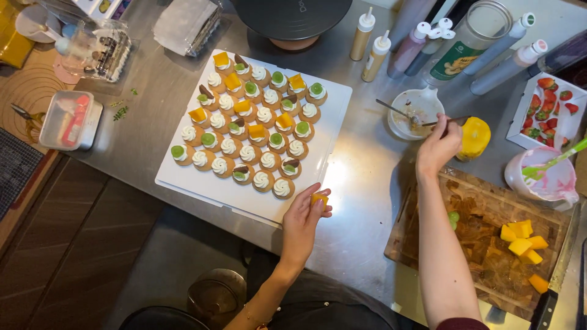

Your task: The person decorates cream-topped tarts arranged on a white board, picking up cut mango and kiwi pieces from a cutting board and placing them one at a time onto the tarts. They occasionally hold a piece and use a small brush on it before placing it on the tart.

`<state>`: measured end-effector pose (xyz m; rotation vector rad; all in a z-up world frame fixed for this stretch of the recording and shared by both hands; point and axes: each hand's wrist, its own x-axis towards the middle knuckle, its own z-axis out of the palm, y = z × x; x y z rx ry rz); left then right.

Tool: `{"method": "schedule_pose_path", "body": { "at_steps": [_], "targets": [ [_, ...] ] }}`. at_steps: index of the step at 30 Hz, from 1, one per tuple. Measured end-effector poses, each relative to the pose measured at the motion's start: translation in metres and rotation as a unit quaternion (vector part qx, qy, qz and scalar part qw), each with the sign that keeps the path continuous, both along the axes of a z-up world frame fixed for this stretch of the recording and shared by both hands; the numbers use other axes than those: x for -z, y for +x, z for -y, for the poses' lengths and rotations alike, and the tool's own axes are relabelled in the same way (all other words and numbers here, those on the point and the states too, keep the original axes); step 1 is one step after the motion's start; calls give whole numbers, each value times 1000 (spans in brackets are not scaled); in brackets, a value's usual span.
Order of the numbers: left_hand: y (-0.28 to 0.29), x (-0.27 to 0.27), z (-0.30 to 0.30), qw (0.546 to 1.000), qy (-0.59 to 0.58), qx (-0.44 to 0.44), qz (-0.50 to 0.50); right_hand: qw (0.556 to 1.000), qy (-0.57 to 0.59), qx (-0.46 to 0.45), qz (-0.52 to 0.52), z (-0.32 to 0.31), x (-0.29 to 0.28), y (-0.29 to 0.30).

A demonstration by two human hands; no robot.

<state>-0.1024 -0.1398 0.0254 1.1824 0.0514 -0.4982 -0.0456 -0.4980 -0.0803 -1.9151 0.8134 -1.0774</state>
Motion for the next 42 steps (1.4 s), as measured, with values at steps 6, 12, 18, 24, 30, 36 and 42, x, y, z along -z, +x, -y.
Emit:
{"method": "schedule_pose_path", "body": {
  "at_steps": [6, 12, 18, 24, 30, 36, 42],
  "targets": [
    [27, 1, -33, 997, 34, 42, 55, 991, -19, -69, 110, -36, -95, -50],
    [66, -20, -55, 986, -23, 149, 64, 926, 124, -322, 151, -162, -188, -86],
    [91, -54, -84, 961, 25, 251, 113, 900, 66, -429, 27, -229, -211, -58],
    [113, -63, -118, 956, 38, 260, 129, 915, -95, -383, -87, -269, -246, -44],
    [133, -82, -146, 924, 121, 278, 234, 940, -3, -334, -74, -303, -252, -25],
    [139, -65, -162, 935, 76, 281, 203, 957, 10, -239, -161, -329, -262, -8],
    [131, -54, -175, 941, 40, 296, 159, 995, -27, -93, 6, -213, -196, -19]
  ]
}}
